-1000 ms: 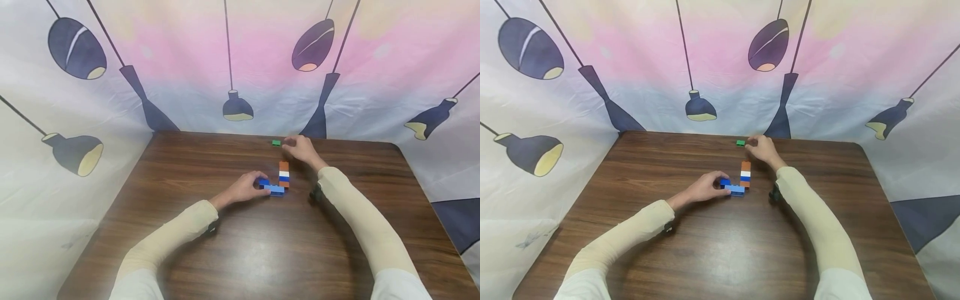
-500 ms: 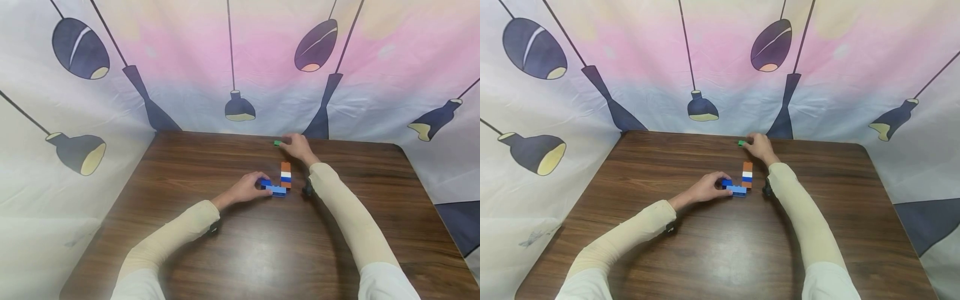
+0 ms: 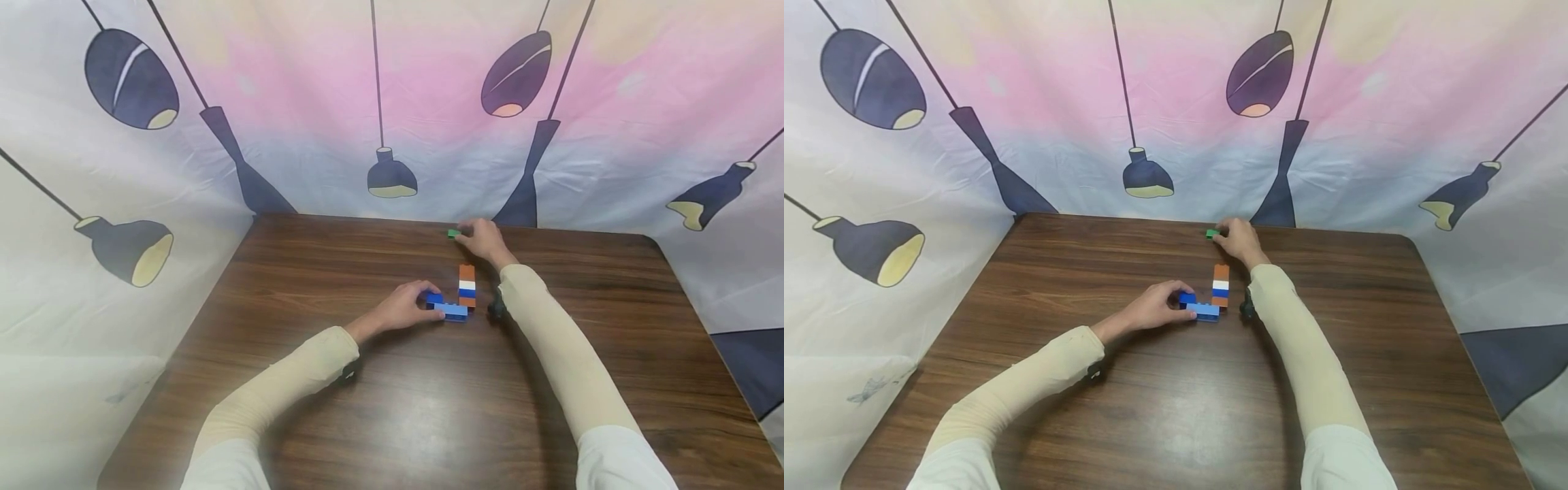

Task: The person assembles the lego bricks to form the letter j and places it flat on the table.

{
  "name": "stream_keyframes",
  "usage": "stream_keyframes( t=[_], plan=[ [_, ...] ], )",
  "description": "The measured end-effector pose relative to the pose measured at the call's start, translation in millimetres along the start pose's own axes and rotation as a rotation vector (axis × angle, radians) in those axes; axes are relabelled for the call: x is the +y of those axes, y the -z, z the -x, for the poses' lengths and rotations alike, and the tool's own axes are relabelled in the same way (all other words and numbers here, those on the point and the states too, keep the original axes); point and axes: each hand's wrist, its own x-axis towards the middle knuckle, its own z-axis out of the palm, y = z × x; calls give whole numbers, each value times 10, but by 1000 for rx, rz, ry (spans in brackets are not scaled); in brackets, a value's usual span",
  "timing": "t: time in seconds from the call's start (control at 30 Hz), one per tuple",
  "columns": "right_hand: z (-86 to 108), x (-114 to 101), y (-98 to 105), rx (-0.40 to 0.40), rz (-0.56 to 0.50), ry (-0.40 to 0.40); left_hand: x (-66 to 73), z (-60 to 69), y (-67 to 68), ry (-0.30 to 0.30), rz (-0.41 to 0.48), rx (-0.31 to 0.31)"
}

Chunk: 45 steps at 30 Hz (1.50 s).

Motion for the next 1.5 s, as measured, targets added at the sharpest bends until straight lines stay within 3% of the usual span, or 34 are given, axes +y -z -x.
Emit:
stream_keyframes(
  t=[0.5, 0.73, 1.5],
  plan=[
    [104, 50, 50, -31, 14, -13, 5, 3, 15, -8, 33, -8],
    [212, 93, 95, -76, 24, 20, -15, -2, 21, -19, 19, -8],
    [506, 204, 165, -107, -9, 75, -7, -11, 20, -19, 8, -13]
  ],
)
